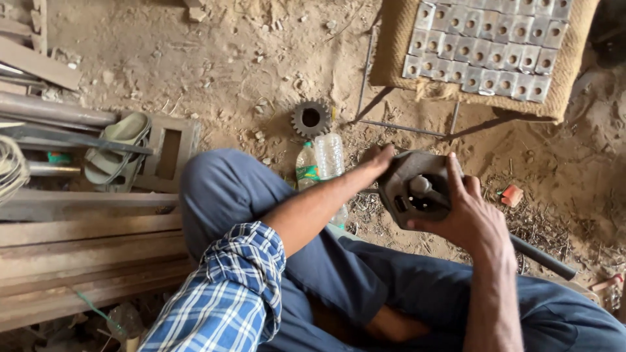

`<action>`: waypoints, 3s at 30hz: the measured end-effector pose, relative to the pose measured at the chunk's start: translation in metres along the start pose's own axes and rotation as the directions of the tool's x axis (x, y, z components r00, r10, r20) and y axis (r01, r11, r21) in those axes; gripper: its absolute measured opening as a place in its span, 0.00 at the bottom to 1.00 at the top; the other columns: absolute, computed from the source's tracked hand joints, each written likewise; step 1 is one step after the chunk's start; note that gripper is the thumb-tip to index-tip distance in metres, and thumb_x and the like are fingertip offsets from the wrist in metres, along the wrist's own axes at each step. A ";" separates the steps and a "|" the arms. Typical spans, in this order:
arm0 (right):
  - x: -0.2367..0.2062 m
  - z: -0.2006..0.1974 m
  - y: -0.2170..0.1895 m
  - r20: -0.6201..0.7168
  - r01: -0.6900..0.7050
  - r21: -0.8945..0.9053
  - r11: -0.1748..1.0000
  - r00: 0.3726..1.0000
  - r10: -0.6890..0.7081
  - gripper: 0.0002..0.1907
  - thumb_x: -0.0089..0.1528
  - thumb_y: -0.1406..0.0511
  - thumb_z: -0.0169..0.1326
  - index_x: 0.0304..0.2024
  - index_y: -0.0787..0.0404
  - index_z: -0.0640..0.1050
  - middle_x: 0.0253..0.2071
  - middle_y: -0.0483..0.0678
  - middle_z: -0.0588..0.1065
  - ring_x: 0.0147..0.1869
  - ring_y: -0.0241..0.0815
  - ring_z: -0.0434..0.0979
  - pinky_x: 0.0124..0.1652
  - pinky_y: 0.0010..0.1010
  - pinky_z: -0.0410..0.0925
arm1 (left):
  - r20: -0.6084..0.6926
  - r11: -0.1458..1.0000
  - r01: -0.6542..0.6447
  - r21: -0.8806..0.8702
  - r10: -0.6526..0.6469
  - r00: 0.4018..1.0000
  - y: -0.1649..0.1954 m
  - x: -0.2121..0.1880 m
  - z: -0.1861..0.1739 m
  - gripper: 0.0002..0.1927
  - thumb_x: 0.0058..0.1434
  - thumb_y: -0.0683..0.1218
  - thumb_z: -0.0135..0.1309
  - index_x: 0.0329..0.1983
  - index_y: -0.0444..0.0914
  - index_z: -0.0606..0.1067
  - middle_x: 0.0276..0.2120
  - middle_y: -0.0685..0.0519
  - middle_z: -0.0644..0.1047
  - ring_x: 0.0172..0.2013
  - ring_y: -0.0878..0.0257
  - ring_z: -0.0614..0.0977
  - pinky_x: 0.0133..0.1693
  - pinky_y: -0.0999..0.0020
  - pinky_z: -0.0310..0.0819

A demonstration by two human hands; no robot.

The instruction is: The person sits on the ground and uses a hammer and a metal die to shape small metal pieces. They repeatedly pick up a piece, place it in the die, strike it with the hammer, and then place the finished piece on a nearby mat.

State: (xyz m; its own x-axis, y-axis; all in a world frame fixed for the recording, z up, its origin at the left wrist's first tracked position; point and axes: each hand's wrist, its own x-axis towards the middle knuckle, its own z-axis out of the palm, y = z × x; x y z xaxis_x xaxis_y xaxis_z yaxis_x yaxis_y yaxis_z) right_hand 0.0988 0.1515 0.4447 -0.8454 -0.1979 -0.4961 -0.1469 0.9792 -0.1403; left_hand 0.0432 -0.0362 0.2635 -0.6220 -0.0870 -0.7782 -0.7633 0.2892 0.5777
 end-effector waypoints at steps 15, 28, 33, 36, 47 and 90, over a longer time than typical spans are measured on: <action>0.032 -0.021 0.003 0.129 -0.120 0.099 0.988 0.986 0.107 0.86 0.28 0.42 0.76 0.79 0.41 0.40 0.65 0.53 0.65 0.46 0.54 0.83 0.39 0.41 0.78 | -0.214 0.630 -0.299 0.717 0.607 0.765 -0.053 0.146 0.028 0.06 0.66 0.44 0.50 0.38 0.42 0.78 0.38 0.46 0.81 0.40 0.49 0.83 0.41 0.54 0.78; 0.084 0.033 0.046 0.412 -0.193 0.144 0.971 0.903 0.119 0.87 0.31 0.39 0.78 0.77 0.36 0.32 0.74 0.60 0.47 0.64 0.66 0.71 0.53 0.46 0.75 | -0.114 0.617 -0.108 0.779 0.309 0.944 -0.101 0.268 0.067 0.11 0.72 0.40 0.46 0.41 0.40 0.80 0.36 0.51 0.80 0.32 0.61 0.77 0.41 0.63 0.73; 0.091 0.032 0.050 0.386 -0.152 0.218 0.964 0.921 0.058 0.89 0.31 0.39 0.79 0.78 0.34 0.32 0.72 0.60 0.50 0.66 0.66 0.70 0.55 0.46 0.73 | -0.009 0.315 -0.090 0.945 0.299 0.954 -0.098 0.267 0.067 0.08 0.70 0.43 0.49 0.40 0.38 0.79 0.37 0.51 0.79 0.37 0.60 0.76 0.46 0.61 0.71; 0.078 0.013 0.039 0.452 -0.221 0.139 0.965 0.881 0.137 0.85 0.33 0.38 0.76 0.78 0.34 0.33 0.75 0.54 0.51 0.63 0.58 0.76 0.54 0.40 0.77 | -0.227 0.533 -0.206 0.821 0.635 0.738 -0.096 0.244 0.061 0.09 0.59 0.44 0.55 0.41 0.37 0.78 0.43 0.45 0.77 0.42 0.52 0.76 0.48 0.57 0.71; -0.002 -0.012 0.037 -0.079 0.016 0.299 0.954 0.997 0.008 0.80 0.31 0.51 0.79 0.78 0.43 0.46 0.57 0.57 0.68 0.42 0.59 0.80 0.41 0.47 0.73 | -0.002 0.649 -0.429 0.628 0.553 0.833 -0.031 0.157 -0.026 0.17 0.43 0.54 0.67 0.19 0.36 0.78 0.22 0.44 0.81 0.25 0.53 0.82 0.33 0.59 0.77; -0.031 0.033 0.036 -0.525 -0.054 0.152 0.987 0.841 0.127 0.40 0.60 0.35 0.52 0.62 0.52 0.79 0.22 0.48 0.79 0.26 0.43 0.77 0.44 0.42 0.61 | -0.030 0.815 -0.569 -0.108 0.569 0.821 0.019 -0.087 -0.048 0.10 0.59 0.40 0.61 0.44 0.38 0.82 0.40 0.46 0.84 0.29 0.64 0.87 0.29 0.72 0.84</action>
State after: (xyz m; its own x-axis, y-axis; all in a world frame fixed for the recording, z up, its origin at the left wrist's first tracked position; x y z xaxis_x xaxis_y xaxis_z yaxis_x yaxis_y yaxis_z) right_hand 0.1364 0.1911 0.4268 -0.9997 -0.0180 0.0151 -0.0212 0.9702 -0.2413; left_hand 0.0743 -0.0685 0.3539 -0.9509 0.0643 -0.3028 -0.2871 0.1822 0.9404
